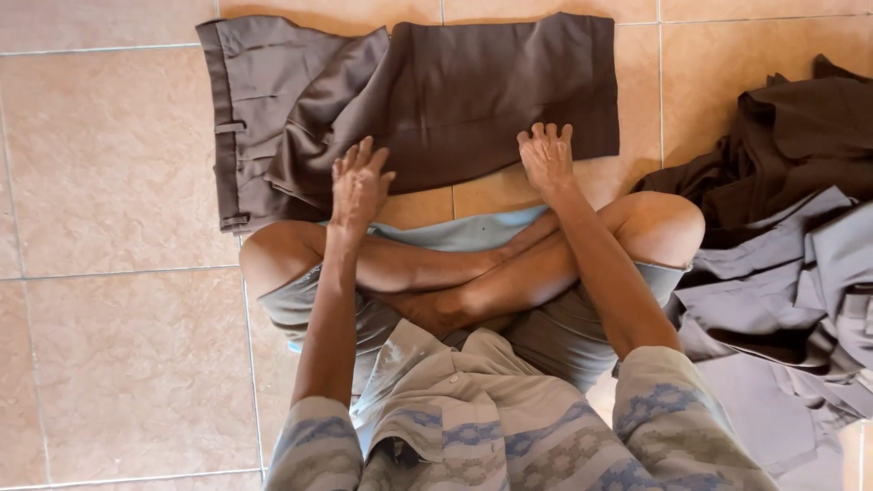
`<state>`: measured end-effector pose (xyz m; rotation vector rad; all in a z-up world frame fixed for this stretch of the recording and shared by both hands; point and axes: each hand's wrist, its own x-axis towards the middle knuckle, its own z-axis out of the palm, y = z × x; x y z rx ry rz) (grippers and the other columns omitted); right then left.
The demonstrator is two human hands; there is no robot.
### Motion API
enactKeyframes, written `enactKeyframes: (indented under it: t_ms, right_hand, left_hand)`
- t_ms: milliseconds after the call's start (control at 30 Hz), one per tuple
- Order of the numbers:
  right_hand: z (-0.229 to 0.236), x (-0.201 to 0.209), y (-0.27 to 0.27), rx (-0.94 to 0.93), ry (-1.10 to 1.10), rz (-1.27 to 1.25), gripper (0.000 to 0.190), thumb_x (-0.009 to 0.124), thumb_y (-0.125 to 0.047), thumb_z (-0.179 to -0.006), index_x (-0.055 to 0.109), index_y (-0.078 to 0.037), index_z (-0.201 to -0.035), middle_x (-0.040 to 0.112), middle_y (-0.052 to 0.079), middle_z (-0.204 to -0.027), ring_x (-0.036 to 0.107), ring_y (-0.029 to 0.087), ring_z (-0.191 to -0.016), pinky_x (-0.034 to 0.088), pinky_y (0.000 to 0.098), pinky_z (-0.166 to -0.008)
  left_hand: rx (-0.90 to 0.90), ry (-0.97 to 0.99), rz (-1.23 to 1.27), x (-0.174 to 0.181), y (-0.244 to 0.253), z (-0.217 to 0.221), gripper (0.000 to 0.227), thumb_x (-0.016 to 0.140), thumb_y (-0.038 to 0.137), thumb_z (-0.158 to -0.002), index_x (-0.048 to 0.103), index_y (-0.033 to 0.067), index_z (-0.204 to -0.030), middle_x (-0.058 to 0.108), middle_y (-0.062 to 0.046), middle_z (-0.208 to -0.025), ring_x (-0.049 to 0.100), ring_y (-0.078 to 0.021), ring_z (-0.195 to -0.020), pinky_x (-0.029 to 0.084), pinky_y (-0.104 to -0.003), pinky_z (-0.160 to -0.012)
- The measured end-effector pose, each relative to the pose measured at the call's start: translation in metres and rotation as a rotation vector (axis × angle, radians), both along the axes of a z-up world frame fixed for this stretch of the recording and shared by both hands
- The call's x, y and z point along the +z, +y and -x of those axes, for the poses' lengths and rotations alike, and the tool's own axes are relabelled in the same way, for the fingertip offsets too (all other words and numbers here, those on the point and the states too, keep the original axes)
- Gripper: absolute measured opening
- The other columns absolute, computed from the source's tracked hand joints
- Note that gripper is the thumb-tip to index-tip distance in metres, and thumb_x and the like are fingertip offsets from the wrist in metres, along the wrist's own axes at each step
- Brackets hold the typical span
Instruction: The person is sitting on the floor smoothing and folding brown trousers into a neat stack.
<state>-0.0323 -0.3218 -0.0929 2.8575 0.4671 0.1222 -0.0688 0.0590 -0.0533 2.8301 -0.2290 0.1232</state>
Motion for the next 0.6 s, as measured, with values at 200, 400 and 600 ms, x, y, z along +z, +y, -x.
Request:
enactKeyframes:
  t_ms: [200, 400, 600]
  right_hand:
    - [0.007, -0.007, 0.012, 0.135, -0.065, -0.087, 0.025, 0.074, -0.008, -0.086, 0.074, -0.011, -0.111, 0.067, 0.014, -0.097, 0.066, 0.033, -0.094, 0.037, 0.0627, -0.099]
    - [0.003, 0.015, 0.016, 0.034, 0.323, -0.348, 0.037, 0.069, -0.044, -0.090, 0.075, -0.024, -0.120, 0.071, 0.010, -0.122, 0.068, 0.031, -0.115, 0.042, 0.0556, -0.103]
    - [-0.037, -0.057, -0.046, -0.576, 0.191, -0.684, 0.041, 0.052, -0.045, -0.105, 0.054, -0.009, -0.124, 0.066, 0.023, -0.099, 0.071, 0.047, -0.098, 0.057, 0.0587, -0.083]
  left_hand:
    - [0.057, 0.531, -0.097, -0.060, 0.033, -0.028, 0.079, 0.071, 0.033, -0.097, 0.029, 0.0346, -0.164, 0.024, -0.015, -0.170, 0.028, -0.0370, -0.155, 0.030, -0.079, -0.110]
    - [0.181, 0.486, -0.070, -0.086, 0.145, -0.053, 0.036, 0.050, 0.048, -0.108, 0.062, 0.0389, -0.141, 0.072, -0.011, -0.124, 0.072, -0.0422, -0.106, 0.059, -0.058, -0.085]
    - [0.303, 0.426, -0.098, -0.117, 0.192, -0.038, 0.039, 0.061, 0.059, -0.097, 0.072, 0.0316, -0.123, 0.076, -0.011, -0.106, 0.073, -0.0430, -0.096, 0.060, -0.058, -0.081]
